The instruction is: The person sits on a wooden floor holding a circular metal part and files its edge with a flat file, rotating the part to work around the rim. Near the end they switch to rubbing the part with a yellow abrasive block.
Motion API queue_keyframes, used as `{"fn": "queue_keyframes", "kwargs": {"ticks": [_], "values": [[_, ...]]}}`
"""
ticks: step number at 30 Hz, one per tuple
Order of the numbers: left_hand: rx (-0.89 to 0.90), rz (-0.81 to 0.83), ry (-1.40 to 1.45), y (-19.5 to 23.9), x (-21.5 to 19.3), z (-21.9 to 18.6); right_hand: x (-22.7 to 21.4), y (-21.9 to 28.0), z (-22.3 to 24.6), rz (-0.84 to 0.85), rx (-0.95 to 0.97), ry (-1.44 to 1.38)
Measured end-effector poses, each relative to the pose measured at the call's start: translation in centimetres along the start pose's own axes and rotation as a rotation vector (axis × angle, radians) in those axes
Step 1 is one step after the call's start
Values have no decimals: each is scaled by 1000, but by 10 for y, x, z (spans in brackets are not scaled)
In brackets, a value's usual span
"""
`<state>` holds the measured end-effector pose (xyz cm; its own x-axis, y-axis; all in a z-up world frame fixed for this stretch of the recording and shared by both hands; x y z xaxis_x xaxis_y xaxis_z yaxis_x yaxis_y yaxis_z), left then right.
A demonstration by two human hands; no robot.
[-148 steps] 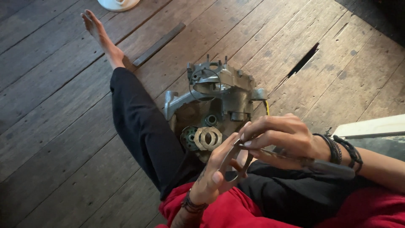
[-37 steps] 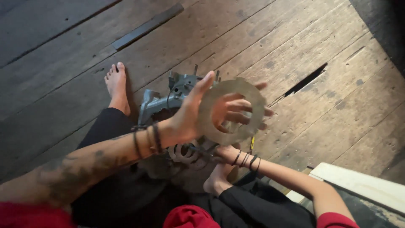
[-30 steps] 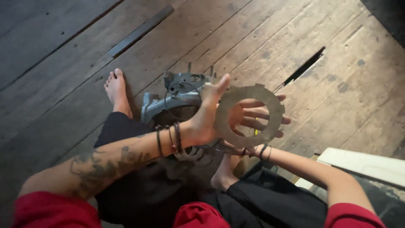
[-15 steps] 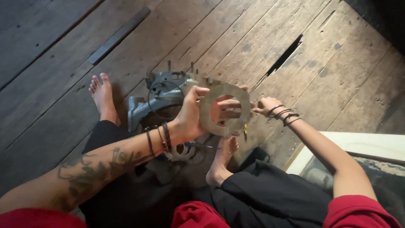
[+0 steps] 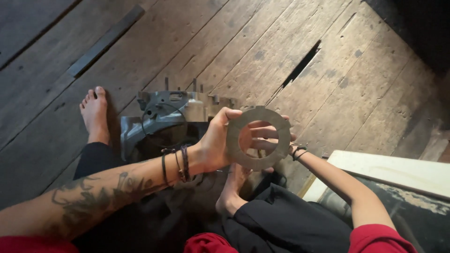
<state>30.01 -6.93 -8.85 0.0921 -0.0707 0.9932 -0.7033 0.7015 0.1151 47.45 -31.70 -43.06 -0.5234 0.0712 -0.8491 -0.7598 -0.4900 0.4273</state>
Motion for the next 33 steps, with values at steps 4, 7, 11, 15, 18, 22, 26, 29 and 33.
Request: {"fn": "queue_keyframes", "kwargs": {"ticks": [4,7,11,15,18,22,26,29,33], "values": [[58,-100,-6,6,14,-2,12,-11,3,-58,-68,-75],[102,-371,53,17,10,-3,18,-18,11,-114,-116,-142],[115,-362,100,22,18,-2,70,-54,-43,-193,-161,-222],[124,-286,52,24,9,-8,-17,-68,-12,-307,164,-1015],[122,-231,-78,21,-12,-15,-106,-48,70,-153,141,-1538],[124,-144,-219,29,19,-20,-203,6,155,-150,-36,-1608],[149,-203,-305,35,17,-27,-252,47,209,-172,-134,-1546],[171,-174,-247,33,-5,-25,-280,77,223,-348,-390,-1558],[113,-185,-335,44,14,-23,-323,141,290,-360,-585,-1254]]}}
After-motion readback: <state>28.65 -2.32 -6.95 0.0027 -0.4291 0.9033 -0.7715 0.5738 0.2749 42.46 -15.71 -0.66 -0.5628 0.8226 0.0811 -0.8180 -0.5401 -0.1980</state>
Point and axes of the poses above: each hand's wrist, its own y-axis away from the middle knuckle, its own x-axis out of the palm, z = x × y, the point moved 9 cm from there along -y, towards the middle knuckle, and after that the axes turned 2 degrees about -y, right-handed, at the moved point
